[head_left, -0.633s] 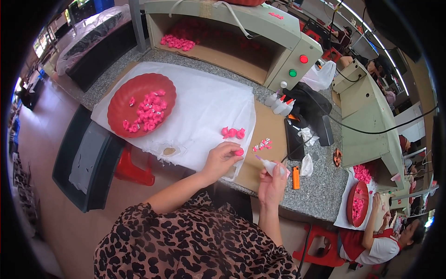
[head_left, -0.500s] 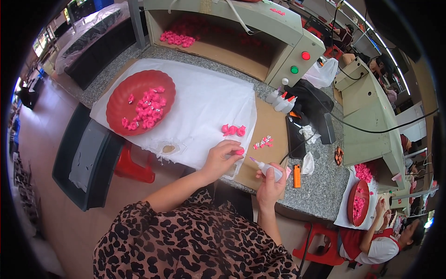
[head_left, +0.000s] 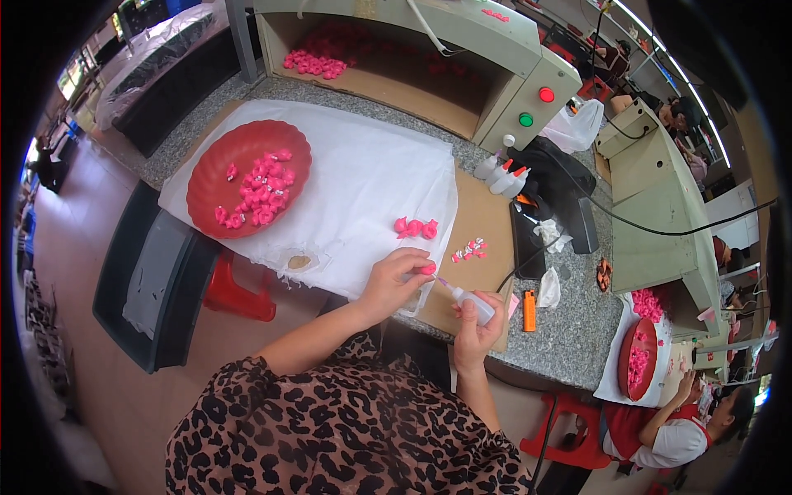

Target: The person assembles small plastic pieces by applying adhesive with a squeeze bottle and attaching small detail parts onto them by hand.

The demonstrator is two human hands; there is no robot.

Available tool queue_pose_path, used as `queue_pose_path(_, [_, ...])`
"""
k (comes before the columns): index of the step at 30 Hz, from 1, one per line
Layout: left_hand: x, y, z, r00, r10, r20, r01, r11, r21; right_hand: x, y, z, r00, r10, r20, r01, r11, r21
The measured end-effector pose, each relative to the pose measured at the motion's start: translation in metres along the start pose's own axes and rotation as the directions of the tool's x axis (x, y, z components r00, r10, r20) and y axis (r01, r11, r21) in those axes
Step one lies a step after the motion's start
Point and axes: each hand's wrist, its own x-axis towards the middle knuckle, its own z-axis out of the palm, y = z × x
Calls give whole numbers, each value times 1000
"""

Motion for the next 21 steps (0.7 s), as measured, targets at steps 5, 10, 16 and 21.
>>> queue_pose_path(5, [-1, -2, 0, 1000, -3, -1, 3, 1000, 2, 0, -1, 0, 1000, 21, 10, -21, 1000, -16])
queue_pose_path(10, [-1, 1, 0, 1000, -14, -2, 14, 1000, -17, -1, -1, -1, 1000, 8, 29, -7, 1000, -25])
queue_pose_path(16, [-1, -1, 0, 1000, -1, -4, 1, 1000, 2, -1, 0, -1, 999, 6, 32, -5, 999, -35])
queue_pose_path(21, [-1, -1, 0, 1000, -7, -11, 7, 1000, -9, 1, -1, 0, 1000, -2, 20, 3, 999, -42])
